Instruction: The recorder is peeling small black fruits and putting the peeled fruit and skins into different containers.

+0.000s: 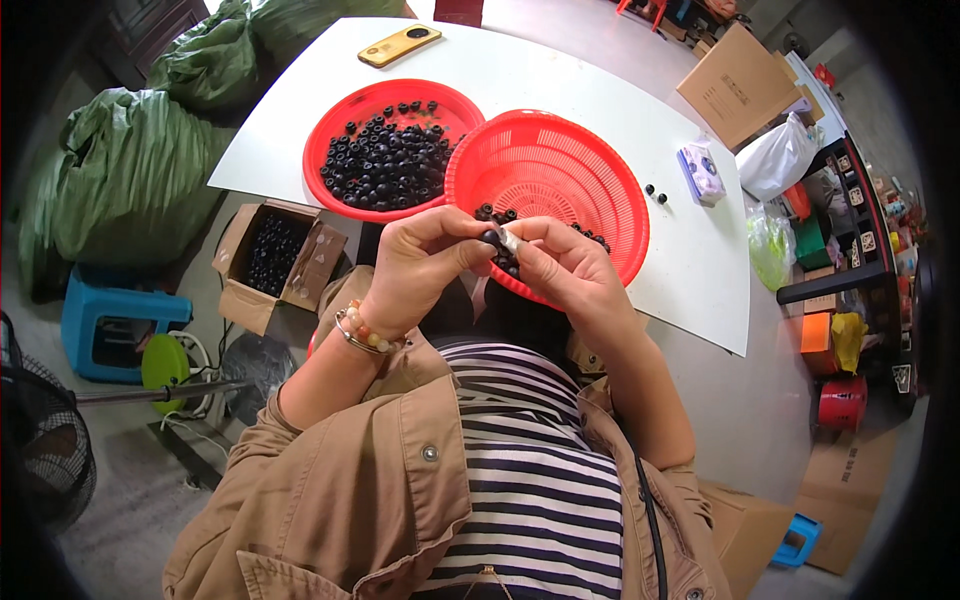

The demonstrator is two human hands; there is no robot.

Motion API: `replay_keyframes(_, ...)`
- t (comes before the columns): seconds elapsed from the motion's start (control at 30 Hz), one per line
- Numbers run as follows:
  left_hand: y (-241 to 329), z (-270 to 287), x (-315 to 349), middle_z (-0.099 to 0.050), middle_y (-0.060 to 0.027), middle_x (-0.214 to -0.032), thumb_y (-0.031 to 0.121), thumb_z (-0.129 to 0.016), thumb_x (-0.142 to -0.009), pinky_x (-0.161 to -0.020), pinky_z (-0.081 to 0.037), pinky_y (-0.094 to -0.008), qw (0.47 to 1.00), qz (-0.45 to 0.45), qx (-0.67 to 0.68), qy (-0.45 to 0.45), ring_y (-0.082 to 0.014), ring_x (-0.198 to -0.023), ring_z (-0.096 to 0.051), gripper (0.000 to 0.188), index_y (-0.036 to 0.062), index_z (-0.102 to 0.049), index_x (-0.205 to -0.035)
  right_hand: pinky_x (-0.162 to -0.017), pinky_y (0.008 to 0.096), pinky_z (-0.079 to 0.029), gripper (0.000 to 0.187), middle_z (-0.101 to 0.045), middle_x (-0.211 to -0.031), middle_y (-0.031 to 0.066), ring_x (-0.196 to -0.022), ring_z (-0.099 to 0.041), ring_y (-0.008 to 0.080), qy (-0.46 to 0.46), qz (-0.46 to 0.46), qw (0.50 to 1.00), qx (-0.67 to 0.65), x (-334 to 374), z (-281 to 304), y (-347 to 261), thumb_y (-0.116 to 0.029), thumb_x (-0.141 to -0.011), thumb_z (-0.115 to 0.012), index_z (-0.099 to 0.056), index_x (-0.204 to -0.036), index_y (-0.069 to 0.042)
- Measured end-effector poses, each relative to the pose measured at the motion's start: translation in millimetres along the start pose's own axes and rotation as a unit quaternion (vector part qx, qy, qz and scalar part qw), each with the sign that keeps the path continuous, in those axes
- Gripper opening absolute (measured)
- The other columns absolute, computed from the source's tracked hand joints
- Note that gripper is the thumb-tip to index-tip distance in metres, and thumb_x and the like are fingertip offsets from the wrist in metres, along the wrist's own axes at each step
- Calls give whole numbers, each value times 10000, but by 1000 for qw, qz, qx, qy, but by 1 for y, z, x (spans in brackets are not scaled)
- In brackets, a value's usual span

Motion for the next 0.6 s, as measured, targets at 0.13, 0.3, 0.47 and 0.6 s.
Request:
replay_keyframes(0.13, -3, 0, 0, -601, -54, -813, -27, -613, -765, -618, -488, -199, 1000, 15, 25, 2, -95, -682, -586, 119, -13, -601, -883, -541, 132, -318, 268, -465, -671, -56, -594, -408, -1, 12, -63, 997, -36, -1, 8, 4, -283, -888, -495, -538, -1004, -45)
replay_keyframes(0.3, -6, 0, 0, -576, -58, -816, -9, -612, -770, -600, -506, -219, 1000, 20, 24, 0, -108, -676, -580, 123, -12, -590, -890, -513, 133, -283, 264, -446, -661, -59, -571, -373, -6, 25, -53, 997, -49, -6, 15, 9, -293, -877, -509, -536, -984, -53)
replay_keyframes(0.47, -3, -5, 0, -601, -55, -806, -32, -603, -769, -612, -486, -201, 999, 20, 21, -14, -97, -679, -589, 136, -19, -592, -904, -572, 157, -367, 235, -547, -765, -15, -642, -453, 17, 29, -12, 1000, 0, -13, 6, 6, -236, -836, -582, -533, -970, -49)
replay_keyframes(0.6, -2, -1, 1, -608, -61, -815, -24, -591, -782, -608, -485, -202, 999, 26, 20, -2, -94, -678, -586, 131, -17, -586, -912, -581, 167, -384, 212, -559, -781, -11, -653, -466, 24, 42, -3, 998, 43, -24, 16, 9, -209, -815, -611, -541, -933, -48)
Point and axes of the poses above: each hand's wrist, its own x-axis away from the middle knuckle, its own z-axis out of the back of the hand, y = z × x, the point moved 8 cm from there along -x, towards the middle knuckle
